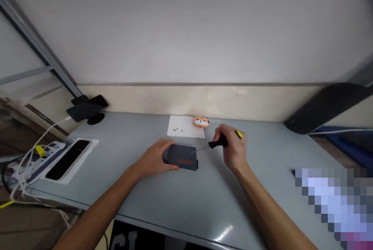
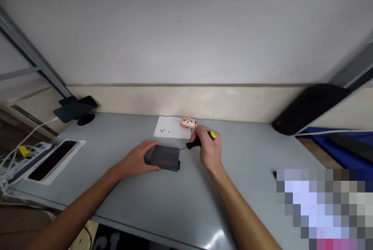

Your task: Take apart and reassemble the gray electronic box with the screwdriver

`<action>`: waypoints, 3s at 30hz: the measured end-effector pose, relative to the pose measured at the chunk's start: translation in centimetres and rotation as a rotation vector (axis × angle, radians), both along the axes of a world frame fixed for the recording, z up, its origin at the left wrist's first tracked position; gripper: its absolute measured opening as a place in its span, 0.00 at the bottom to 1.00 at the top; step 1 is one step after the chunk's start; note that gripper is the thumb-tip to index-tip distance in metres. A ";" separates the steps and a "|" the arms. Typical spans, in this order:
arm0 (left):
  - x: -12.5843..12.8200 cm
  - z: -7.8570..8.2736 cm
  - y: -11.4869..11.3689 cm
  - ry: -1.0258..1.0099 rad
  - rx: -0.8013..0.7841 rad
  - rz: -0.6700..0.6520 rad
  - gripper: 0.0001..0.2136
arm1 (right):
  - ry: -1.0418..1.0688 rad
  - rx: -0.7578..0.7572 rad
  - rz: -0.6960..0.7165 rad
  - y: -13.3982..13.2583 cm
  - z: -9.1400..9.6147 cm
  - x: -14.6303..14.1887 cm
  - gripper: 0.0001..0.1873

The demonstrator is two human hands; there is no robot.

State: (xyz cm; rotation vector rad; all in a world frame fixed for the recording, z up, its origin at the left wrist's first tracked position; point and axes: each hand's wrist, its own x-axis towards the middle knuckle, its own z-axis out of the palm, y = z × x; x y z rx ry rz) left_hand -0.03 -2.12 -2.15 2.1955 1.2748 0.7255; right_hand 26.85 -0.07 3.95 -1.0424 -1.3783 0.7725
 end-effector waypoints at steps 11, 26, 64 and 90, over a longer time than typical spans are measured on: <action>-0.2 0.9 -0.2 -0.007 -0.030 -0.048 0.36 | -0.193 0.008 0.053 -1.7 -0.1 -1.2 0.20; 0.3 0.5 -0.5 0.068 0.016 -0.072 0.35 | -0.255 -0.013 -0.049 -1.6 0.6 -0.5 0.21; 0.3 -0.4 -0.2 0.092 0.039 -0.131 0.41 | -0.548 0.544 0.211 -3.5 -1.4 -4.8 0.16; -0.3 -0.2 0.2 0.033 0.117 -0.133 0.26 | -0.221 -0.081 -0.024 0.0 -0.7 0.7 0.20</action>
